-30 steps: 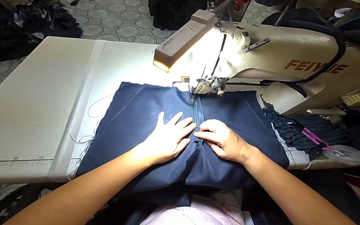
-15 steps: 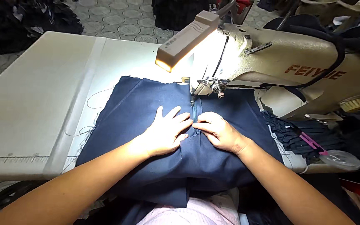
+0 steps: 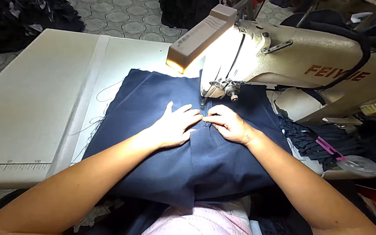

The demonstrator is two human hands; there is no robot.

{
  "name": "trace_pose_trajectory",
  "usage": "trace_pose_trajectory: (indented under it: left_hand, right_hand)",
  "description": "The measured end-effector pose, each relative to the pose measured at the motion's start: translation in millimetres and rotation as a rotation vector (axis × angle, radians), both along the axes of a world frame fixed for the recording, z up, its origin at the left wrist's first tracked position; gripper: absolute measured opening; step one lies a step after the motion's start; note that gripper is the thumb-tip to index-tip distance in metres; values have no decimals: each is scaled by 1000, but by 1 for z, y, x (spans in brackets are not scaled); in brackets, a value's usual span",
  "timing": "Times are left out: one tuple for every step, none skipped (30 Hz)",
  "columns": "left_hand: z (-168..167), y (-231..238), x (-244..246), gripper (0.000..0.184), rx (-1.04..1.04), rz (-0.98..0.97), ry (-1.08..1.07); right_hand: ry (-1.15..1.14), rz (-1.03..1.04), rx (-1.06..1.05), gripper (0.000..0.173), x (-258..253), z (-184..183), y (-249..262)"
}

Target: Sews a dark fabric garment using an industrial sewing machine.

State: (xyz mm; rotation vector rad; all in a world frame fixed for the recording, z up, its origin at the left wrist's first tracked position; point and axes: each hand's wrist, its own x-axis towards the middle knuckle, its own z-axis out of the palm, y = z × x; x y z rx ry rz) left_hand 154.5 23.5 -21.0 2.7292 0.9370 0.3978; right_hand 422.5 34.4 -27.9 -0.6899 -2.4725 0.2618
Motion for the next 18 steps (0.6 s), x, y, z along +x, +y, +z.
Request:
trace_pose_trajectory:
  left_hand:
    - [0, 4, 0, 53, -10, -2, 5]
    - [0, 9, -1, 54, -14, -6, 14]
    - [0, 13, -1, 54, -9, -8, 18]
    - [0, 15, -1, 55, -6, -10, 20]
    - [0, 17, -1, 54, -7, -12, 20]
    - [0, 17, -1, 53, -8, -16, 12]
    - [0, 17, -2, 53, 0, -20, 3]
    - [0, 17, -2, 53, 8, -24, -7]
    - [0, 17, -2, 53, 8, -26, -11]
    - [0, 17, -2, 53, 1, -26, -10]
    - [1, 18, -2, 53, -6, -26, -8]
    - [2, 19, -2, 53, -8, -30, -4]
    - [2, 20, -2, 54, -7, -35, -4]
    - [3, 20, -2, 54, -12, -37, 1]
    - [4, 20, -2, 54, -14, -36, 6]
    - [6, 18, -1, 54, -19, -26, 17]
    - [8, 14, 0, 54, -30, -6, 33]
    - [11, 8, 2, 55, -38, 23, 57]
  right_hand:
    - [9, -3, 3, 33, 0, -1, 3]
    - [21, 1, 19, 33, 1, -1, 7]
    - [32, 10, 53, 31, 1, -2, 10]
    - [36, 22, 101, 30, 0, -2, 11]
    - [32, 34, 150, 28, -1, -2, 11]
    - [17, 41, 184, 27, -3, 0, 8]
    - [-8, 38, 200, 27, -5, 3, 2]
    - [-42, 31, 198, 28, -7, 4, -4]
    - [-69, 28, 190, 28, -9, 5, -10]
    - [-82, 23, 181, 28, -11, 5, -17]
    - [-83, 23, 173, 26, -13, 5, -24]
    - [-72, 30, 166, 24, -14, 5, -30]
    - [-56, 42, 154, 23, -15, 5, -36]
    - [-30, 53, 140, 22, -15, 5, -40]
    - [8, 55, 117, 22, -15, 6, -44]
    - [47, 37, 88, 21, -15, 6, -49]
    - [69, -10, 47, 21, -16, 8, -55]
    - [62, -90, -2, 24, -17, 11, -60]
